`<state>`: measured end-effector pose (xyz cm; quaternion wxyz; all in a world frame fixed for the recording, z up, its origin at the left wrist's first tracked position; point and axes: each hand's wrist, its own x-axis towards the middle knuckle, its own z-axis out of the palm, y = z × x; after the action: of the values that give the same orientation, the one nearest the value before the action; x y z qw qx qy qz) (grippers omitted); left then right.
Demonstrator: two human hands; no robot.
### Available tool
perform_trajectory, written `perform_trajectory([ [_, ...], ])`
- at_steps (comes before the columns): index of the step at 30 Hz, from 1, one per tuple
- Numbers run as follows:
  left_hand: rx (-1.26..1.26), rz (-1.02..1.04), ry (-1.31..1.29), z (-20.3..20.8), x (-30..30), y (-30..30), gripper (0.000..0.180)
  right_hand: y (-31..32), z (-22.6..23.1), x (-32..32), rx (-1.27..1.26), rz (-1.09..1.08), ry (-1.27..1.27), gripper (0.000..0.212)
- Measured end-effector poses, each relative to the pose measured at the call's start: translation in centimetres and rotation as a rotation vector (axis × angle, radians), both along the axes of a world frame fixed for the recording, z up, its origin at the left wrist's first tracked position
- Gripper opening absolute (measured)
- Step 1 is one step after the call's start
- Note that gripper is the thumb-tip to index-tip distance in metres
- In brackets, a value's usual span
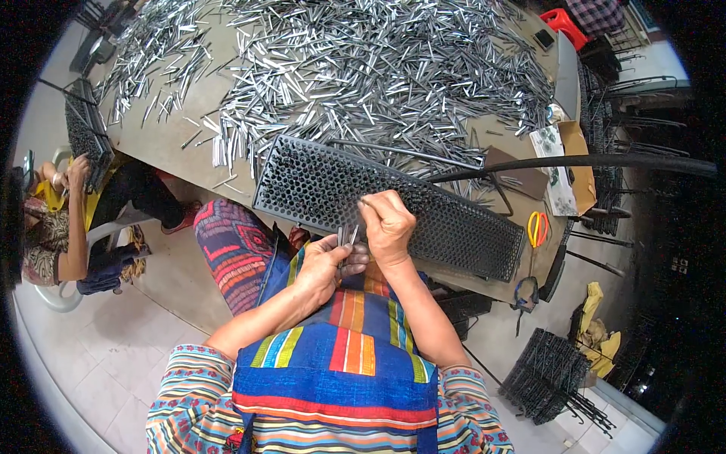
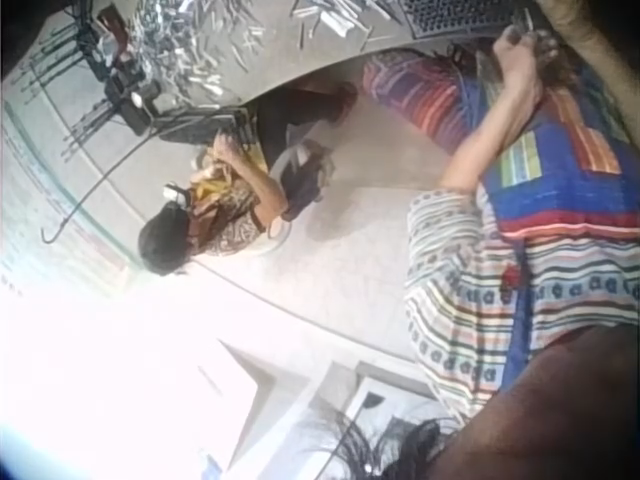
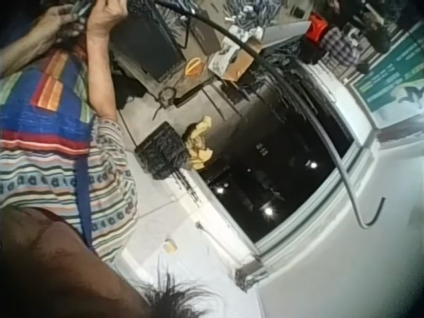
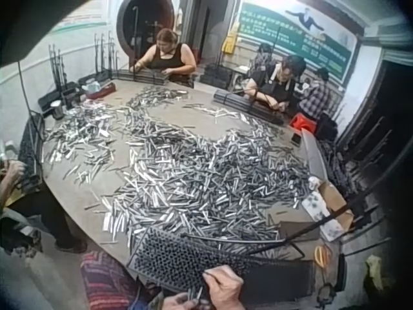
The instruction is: Manually insert small silver metal pins into the holes of a perforated black plate.
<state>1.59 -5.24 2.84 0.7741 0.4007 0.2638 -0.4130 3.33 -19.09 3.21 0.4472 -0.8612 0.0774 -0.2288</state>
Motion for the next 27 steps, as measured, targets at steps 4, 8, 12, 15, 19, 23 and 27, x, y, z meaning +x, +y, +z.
perform_trajectory([
  [4,-0.041,0.012,0.031,-0.1,0.0,0.0,0.015,0.1,0.1,0.1,0.001,-0.012,0.051,0.009],
  [8,-0.047,0.035,0.039,-0.1,0.2,0.1,0.015,-0.2,-0.6,0.0,-0.112,0.036,0.069,0.008],
  [12,-0.107,0.047,0.012,0.1,0.6,0.5,0.014,-0.1,0.1,-0.9,0.054,0.019,0.196,0.007],
  [15,-0.160,0.015,0.025,1.0,0.8,0.5,0.014,-0.9,0.2,-1.9,0.476,0.227,0.518,0.009],
  [19,-0.123,-0.060,0.020,0.8,0.9,0.4,0.014,-0.9,0.3,-2.2,0.760,0.126,0.621,0.006],
  [23,-0.071,-0.041,0.018,0.8,1.0,0.3,0.016,-1.5,0.1,-2.4,0.853,-0.076,0.409,0.003],
  [27,0.028,-0.057,0.012,-0.1,0.6,0.3,0.018,-1.4,0.1,-1.8,0.799,-0.192,0.241,0.005],
])
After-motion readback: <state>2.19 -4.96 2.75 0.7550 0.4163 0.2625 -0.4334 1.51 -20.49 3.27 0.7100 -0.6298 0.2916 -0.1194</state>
